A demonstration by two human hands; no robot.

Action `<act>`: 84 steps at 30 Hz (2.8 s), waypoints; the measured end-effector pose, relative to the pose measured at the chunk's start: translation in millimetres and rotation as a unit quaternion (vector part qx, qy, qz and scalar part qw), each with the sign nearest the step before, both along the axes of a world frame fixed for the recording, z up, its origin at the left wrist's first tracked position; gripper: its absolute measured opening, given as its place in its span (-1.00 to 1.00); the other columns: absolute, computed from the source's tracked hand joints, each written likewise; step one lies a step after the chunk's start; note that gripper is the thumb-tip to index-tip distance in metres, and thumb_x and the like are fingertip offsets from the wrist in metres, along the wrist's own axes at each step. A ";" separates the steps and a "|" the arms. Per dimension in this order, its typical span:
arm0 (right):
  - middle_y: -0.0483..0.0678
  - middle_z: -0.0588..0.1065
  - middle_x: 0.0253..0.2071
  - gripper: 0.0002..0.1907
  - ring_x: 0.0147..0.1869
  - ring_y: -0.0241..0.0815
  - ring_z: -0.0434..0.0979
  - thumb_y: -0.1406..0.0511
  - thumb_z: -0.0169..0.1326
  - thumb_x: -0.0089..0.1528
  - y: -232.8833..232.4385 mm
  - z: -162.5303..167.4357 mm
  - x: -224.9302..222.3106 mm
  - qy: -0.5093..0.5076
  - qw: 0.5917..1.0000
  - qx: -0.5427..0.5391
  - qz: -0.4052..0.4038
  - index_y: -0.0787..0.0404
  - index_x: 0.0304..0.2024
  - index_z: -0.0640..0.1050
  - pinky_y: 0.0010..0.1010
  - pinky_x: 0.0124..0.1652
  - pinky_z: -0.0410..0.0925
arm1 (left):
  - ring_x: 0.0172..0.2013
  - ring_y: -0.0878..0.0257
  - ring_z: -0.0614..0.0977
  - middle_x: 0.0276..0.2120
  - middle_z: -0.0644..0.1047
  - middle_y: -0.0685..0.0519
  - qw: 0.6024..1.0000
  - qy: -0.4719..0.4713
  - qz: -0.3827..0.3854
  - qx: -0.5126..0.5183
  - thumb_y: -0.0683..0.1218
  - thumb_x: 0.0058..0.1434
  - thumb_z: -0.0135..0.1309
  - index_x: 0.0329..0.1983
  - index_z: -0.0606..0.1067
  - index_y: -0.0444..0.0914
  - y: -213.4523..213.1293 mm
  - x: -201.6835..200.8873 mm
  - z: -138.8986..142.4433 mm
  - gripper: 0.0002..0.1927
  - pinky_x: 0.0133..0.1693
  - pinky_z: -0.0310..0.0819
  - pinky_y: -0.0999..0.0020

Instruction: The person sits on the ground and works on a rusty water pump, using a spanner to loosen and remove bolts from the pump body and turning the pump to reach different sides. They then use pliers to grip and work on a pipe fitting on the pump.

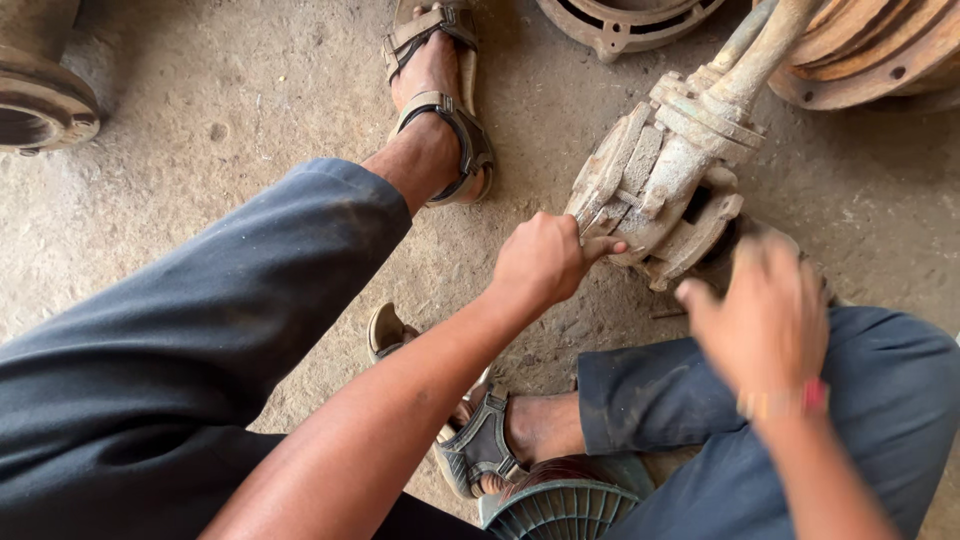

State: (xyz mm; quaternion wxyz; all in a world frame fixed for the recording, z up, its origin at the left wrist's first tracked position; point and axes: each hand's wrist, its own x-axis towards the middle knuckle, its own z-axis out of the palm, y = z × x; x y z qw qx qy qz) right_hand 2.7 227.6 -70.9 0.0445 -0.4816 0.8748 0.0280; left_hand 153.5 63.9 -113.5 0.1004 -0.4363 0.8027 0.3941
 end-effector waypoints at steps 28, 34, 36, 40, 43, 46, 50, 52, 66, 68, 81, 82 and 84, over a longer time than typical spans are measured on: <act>-0.04 0.48 -0.70 -0.62 -0.70 -0.21 0.45 0.07 0.02 0.27 -62.7 81.1 153.1 -0.698 0.602 -0.106 -0.373 0.20 -0.47 0.48 -0.37 -0.68 0.26 | -0.54 0.29 0.62 -0.58 0.56 0.03 0.959 -0.104 -0.025 0.263 0.30 0.14 0.23 -0.51 0.57 -0.31 -62.2 -7.9 -13.4 -0.44 -0.45 0.58 0.39; -0.05 0.53 -0.66 -0.33 -0.56 -0.17 0.60 -0.07 -0.21 0.46 -106.2 98.0 137.2 -0.277 0.949 0.151 -0.005 0.16 -0.56 0.56 -0.39 -0.57 0.34 | -0.55 0.20 0.58 -0.51 0.60 -0.13 0.975 -0.102 0.000 0.196 -0.12 0.25 0.11 -0.46 0.60 -0.43 -75.6 -4.8 -28.3 -0.73 -0.47 0.46 0.30; 0.03 0.56 -0.65 -0.44 -0.54 -0.10 0.64 -0.03 -0.11 0.39 -101.6 96.1 154.7 -0.238 0.966 0.094 0.036 0.22 -0.47 0.59 -0.32 -0.57 0.40 | -0.57 0.15 0.63 -0.51 0.62 -0.18 0.949 -0.076 0.121 0.281 -0.18 0.31 -0.01 -0.41 0.56 -0.49 -74.8 1.1 -28.4 -0.73 -0.52 0.53 0.24; 0.09 0.59 -0.55 -0.64 -0.51 -0.06 0.67 0.17 -0.07 0.37 -66.5 62.6 182.5 -0.272 0.960 0.027 0.053 0.28 -0.32 0.60 -0.27 -0.54 0.50 | -0.60 0.14 0.70 -0.50 0.65 -0.20 0.945 -0.059 0.188 0.259 -0.23 0.35 -0.05 -0.27 0.58 -0.57 -69.1 20.9 -31.8 -0.73 -0.53 0.64 0.24; 0.13 0.59 -0.49 -0.60 -0.43 0.00 0.69 0.07 0.03 0.26 -43.0 12.6 182.4 -0.357 0.913 0.191 0.045 0.25 -0.42 0.61 -0.18 -0.39 0.54 | -0.57 0.18 0.69 -0.46 0.64 -0.17 0.952 0.034 0.232 0.198 -0.27 0.24 0.03 -0.13 0.58 -0.46 -52.3 33.2 -40.2 -0.80 -0.52 0.68 0.28; 0.25 0.55 -0.45 -0.58 -0.32 0.21 0.65 0.08 0.17 0.11 -37.0 -42.1 182.1 -0.385 0.909 0.158 -0.007 0.36 -0.45 0.58 -0.04 -0.26 0.52 | -0.55 0.14 0.71 -0.42 0.65 -0.22 0.980 0.030 0.164 0.110 -0.33 0.25 -0.10 -0.05 0.58 -0.40 -24.9 38.6 -46.2 -0.71 -0.50 0.60 0.26; 0.18 0.57 -0.54 -0.58 -0.33 0.15 0.65 0.08 0.17 0.09 -41.4 -101.0 188.1 -0.463 0.880 0.067 -0.082 0.36 -0.52 0.56 -0.09 -0.21 0.49 | -0.37 -0.04 0.70 -0.22 0.62 -0.23 0.986 0.117 0.114 -0.036 -0.35 0.16 -0.04 -0.09 0.64 -0.30 4.9 42.8 -41.2 -0.67 -0.32 0.63 0.10; 0.09 0.58 -0.56 -0.63 -0.37 0.11 0.67 0.11 0.00 0.18 -43.6 -124.3 192.0 -0.474 0.880 0.034 -0.021 0.25 -0.54 0.56 -0.09 -0.24 0.48 | -0.21 -0.21 0.65 -0.23 0.62 -0.29 0.977 0.146 0.088 -0.130 -0.33 0.13 0.05 -0.19 0.67 -0.33 13.6 45.1 -36.8 -0.75 -0.13 0.55 -0.01; -0.03 0.63 -0.46 -0.80 -0.47 -0.25 0.58 0.25 0.09 0.21 -61.0 -86.8 178.9 -0.637 0.713 0.002 -0.294 0.26 -0.39 0.60 -0.39 -0.44 0.44 | -0.30 0.03 0.78 -0.24 0.67 -0.21 0.983 0.098 0.108 0.108 -0.34 0.10 -0.13 0.01 0.59 -0.32 -15.4 42.6 -41.3 -0.56 -0.20 0.72 0.20; -0.01 0.59 -0.51 -0.79 -0.55 -0.26 0.43 0.22 0.11 0.25 -59.6 -44.1 171.7 -0.666 0.662 -0.027 -0.344 0.22 -0.37 0.58 -0.40 -0.53 0.29 | -0.36 0.06 0.78 -0.31 0.69 -0.17 0.965 0.093 0.137 0.204 -0.25 0.17 -0.08 -0.04 0.60 -0.33 -30.4 40.3 -39.1 -0.65 -0.26 0.74 0.22; -0.06 0.49 -0.71 -0.65 -0.67 -0.27 0.42 0.20 0.02 0.25 -70.7 -28.8 151.3 -0.543 0.828 0.125 -0.059 0.26 -0.57 0.53 -0.46 -0.61 0.31 | -0.40 0.15 0.71 -0.29 0.71 -0.15 0.968 0.030 0.170 0.185 -0.15 0.20 0.08 -0.14 0.64 -0.24 -46.1 45.0 -50.5 -0.79 -0.30 0.66 0.26; -0.07 0.52 -0.70 -0.65 -0.66 -0.27 0.50 0.20 0.01 0.22 -65.2 -42.4 163.3 -0.543 0.828 0.125 -0.058 0.24 -0.59 0.55 -0.48 -0.58 0.37 | -0.40 0.16 0.69 -0.25 0.72 -0.12 0.964 0.045 0.160 0.209 -0.18 0.20 0.07 -0.05 0.61 -0.17 -40.3 45.3 -54.8 -0.74 -0.33 0.66 0.25; -0.05 0.55 -0.69 -0.67 -0.65 -0.26 0.59 0.20 0.03 0.15 -57.9 -73.7 174.5 -0.528 0.839 0.120 -0.058 0.22 -0.63 0.58 -0.49 -0.49 0.46 | -0.34 0.18 0.69 -0.20 0.68 -0.18 0.982 0.122 0.122 0.070 -0.24 0.09 0.20 -0.06 0.65 -0.24 -25.0 42.2 -63.3 -0.69 -0.27 0.59 0.31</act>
